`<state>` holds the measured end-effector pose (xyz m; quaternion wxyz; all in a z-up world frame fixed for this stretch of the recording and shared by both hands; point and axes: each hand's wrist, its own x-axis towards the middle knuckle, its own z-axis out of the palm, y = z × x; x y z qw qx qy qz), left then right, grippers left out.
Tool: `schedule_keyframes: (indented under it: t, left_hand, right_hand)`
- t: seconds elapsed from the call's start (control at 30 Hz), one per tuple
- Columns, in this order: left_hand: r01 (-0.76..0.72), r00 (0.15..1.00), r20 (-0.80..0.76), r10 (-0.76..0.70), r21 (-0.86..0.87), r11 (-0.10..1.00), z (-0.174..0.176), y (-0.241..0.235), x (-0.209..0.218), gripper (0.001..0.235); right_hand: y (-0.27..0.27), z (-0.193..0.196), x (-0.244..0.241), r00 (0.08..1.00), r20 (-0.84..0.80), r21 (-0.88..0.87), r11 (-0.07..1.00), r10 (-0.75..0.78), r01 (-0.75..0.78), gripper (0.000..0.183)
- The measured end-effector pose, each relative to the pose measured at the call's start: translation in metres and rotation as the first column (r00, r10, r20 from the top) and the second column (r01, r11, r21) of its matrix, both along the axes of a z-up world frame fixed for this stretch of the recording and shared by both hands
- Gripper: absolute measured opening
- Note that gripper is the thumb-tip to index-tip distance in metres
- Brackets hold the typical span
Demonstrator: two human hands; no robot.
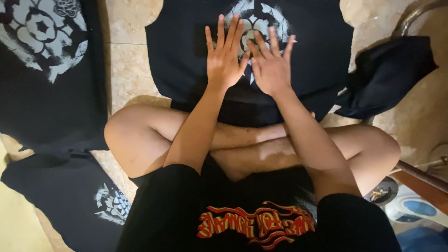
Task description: The person sits cross-legged on the floor and folds a black t-shirt with a white graphic print. They smooth the fabric, fold the sleeves and sides inward, and then fold the shirt in half before placing it aside.
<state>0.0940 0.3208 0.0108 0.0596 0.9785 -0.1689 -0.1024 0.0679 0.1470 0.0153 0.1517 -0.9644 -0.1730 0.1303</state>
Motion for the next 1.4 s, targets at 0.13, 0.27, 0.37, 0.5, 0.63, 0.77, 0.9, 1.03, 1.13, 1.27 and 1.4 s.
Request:
schedule_keyframes:
  t: [0.13,0.27,0.37,0.5,0.63,0.77,0.9,1.03,1.13,1.27,1.4]
  left_hand:
    - [0.012,0.999,0.031,-0.012,0.022,1.000,-0.005,0.003,-0.004,0.071]
    - [0.002,1.000,0.025,-0.001,-0.058,0.998,-0.006,0.000,-0.001,0.071]
    - [0.020,0.999,0.030,-0.016,-0.123,0.992,-0.013,0.005,-0.001,0.062]
    - [0.103,0.951,0.309,-0.016,-0.267,0.958,-0.040,0.009,-0.007,0.047]
    - [0.114,0.926,0.378,0.015,-0.317,0.941,-0.049,0.012,-0.010,0.035]
    - [0.187,0.903,0.430,-0.028,-0.333,0.924,-0.045,0.018,-0.015,0.022]
    - [0.223,0.913,0.404,-0.062,-0.364,0.905,-0.036,0.020,-0.019,0.013]
    - [0.223,0.919,0.384,-0.085,-0.333,0.916,-0.030,0.021,-0.024,0.019]
    - [0.154,0.957,0.289,-0.033,-0.408,0.900,-0.018,0.025,-0.023,0.025]
    - [0.017,0.974,0.219,0.061,-0.337,0.941,-0.014,0.030,-0.024,0.035]
    - [-0.210,0.972,0.095,0.216,-0.062,0.976,-0.021,0.039,-0.034,0.065]
  right_hand:
    - [-0.008,0.004,0.005,0.975,0.119,0.034,0.982,-0.190,0.187,0.071]
    - [-0.002,0.003,0.001,0.997,0.036,-0.040,0.997,-0.072,0.073,0.055]
    - [-0.003,0.006,0.003,0.996,0.025,-0.018,0.996,-0.084,0.084,0.058]
    - [-0.019,-0.008,-0.002,0.961,0.219,0.070,0.985,-0.167,0.156,0.049]
    - [-0.021,-0.016,-0.005,0.961,0.228,0.055,0.988,-0.155,0.146,0.048]
    - [-0.026,-0.027,-0.007,0.949,0.282,0.097,0.988,-0.143,0.120,0.045]
    - [-0.026,-0.030,-0.009,0.932,0.330,0.107,0.987,-0.149,0.120,0.047]
    - [-0.020,-0.021,-0.013,0.940,0.310,0.051,0.990,-0.142,0.133,0.045]
    - [-0.015,-0.016,-0.018,0.947,0.319,0.028,0.999,-0.027,0.019,0.042]
    - [-0.020,-0.023,-0.025,0.936,0.351,0.060,0.998,-0.030,0.009,0.039]
    - [-0.036,-0.037,-0.018,0.876,0.358,-0.072,0.926,-0.323,0.371,0.045]
